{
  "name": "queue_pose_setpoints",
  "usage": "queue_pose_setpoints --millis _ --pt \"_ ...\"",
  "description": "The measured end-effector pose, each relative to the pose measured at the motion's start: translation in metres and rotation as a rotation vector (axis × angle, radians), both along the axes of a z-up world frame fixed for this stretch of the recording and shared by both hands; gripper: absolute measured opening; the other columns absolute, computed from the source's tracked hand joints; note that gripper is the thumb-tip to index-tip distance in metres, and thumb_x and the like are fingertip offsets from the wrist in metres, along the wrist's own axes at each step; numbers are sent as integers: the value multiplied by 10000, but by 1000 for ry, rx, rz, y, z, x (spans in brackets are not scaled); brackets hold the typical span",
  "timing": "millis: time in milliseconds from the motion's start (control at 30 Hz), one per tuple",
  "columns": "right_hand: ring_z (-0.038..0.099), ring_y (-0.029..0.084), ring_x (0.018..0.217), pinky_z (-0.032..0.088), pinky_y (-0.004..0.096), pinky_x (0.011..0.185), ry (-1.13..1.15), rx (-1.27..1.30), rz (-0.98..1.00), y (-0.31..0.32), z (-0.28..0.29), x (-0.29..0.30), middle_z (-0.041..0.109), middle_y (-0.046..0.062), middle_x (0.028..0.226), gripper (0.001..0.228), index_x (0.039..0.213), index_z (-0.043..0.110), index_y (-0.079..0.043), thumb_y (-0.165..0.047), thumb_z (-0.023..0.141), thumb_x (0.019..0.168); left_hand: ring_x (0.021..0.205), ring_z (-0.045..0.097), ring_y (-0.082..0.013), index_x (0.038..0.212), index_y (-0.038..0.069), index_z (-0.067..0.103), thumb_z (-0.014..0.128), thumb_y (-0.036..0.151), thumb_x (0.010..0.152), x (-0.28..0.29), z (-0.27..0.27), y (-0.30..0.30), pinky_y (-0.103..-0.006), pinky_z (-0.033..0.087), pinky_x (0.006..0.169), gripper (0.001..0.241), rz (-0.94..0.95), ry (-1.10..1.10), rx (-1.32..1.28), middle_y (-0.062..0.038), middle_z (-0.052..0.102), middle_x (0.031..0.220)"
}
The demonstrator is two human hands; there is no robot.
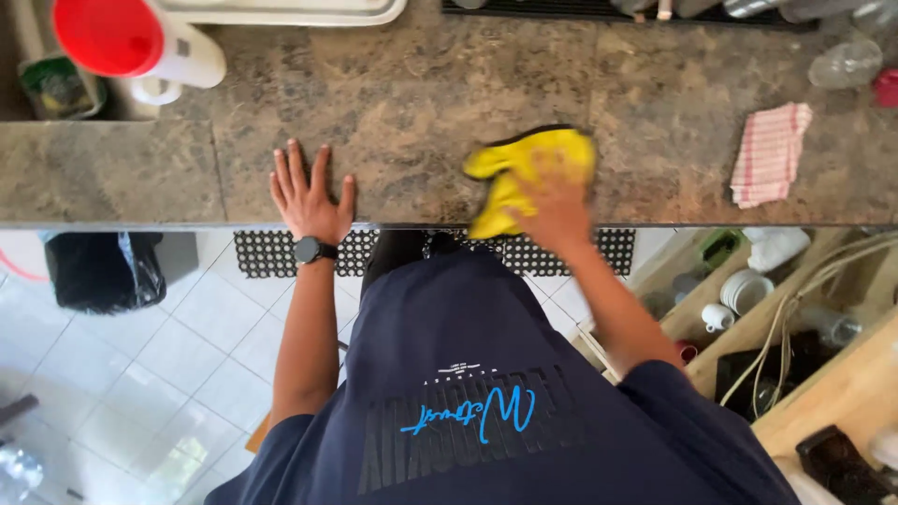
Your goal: Cleaning a cafe counter using a yellow microfiber cloth.
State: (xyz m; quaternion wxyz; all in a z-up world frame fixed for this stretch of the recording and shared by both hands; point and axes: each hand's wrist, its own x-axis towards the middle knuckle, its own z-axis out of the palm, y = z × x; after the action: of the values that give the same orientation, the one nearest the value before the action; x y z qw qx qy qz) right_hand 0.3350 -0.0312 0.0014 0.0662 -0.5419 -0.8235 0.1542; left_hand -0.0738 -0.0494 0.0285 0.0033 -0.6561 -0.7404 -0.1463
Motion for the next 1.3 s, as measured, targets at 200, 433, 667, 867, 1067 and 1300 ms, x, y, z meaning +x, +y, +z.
queue_pose_setpoints --millis 200,433,667,867,1067,1300 --pt "10 508 1507 46 759 1157 -49 -57 -400 73 17 29 107 211 1690 710 1667 345 -217 -595 511 1089 1501 306 -377 1437 266 630 744 487 911 0 -6 1 -540 217 1187 582 15 15 59 -132 391 1619" --pt "237 514 1502 152 693 1190 -59 -220 -105 40 60 -105 363 289 1600 870 1552 477 -107 -687 588 914 1513 274 -399 1470 237 610 708 458 966 -2 -1 -1 -569 167 1209 559 -23 -32 22 -160 357 1634" --pt "190 473 1521 125 686 1179 -12 -60 -129 42 14 -4 305 174 1649 680 1574 442 -329 -634 535 974 1521 270 -393 1471 250 605 676 487 971 -3 -11 -1 -572 137 1220 557 5 -20 33 -151 368 1637" --pt "27 486 1540 59 730 1183 -42 -36 -335 95 17 -9 80 201 1703 758 1650 321 -269 -629 513 1011 1534 251 -369 1472 276 593 638 497 1000 3 -1 1 -566 133 1231 523 33 -71 36 -116 363 1648" --pt "141 465 1546 113 686 1187 -5 100 -8 44 -7 -48 245 162 1685 749 1594 420 -267 -631 540 950 1506 328 -387 1447 271 605 677 487 950 0 -8 1 -560 239 1219 547 25 -34 74 -136 414 1617" --pt "119 390 1572 74 634 1233 -88 -50 -120 53 4 33 135 63 1739 683 1582 394 -370 -710 403 990 1520 337 -349 1442 349 578 617 547 931 4 0 0 -524 275 1233 549 83 -41 -8 -95 428 1611"
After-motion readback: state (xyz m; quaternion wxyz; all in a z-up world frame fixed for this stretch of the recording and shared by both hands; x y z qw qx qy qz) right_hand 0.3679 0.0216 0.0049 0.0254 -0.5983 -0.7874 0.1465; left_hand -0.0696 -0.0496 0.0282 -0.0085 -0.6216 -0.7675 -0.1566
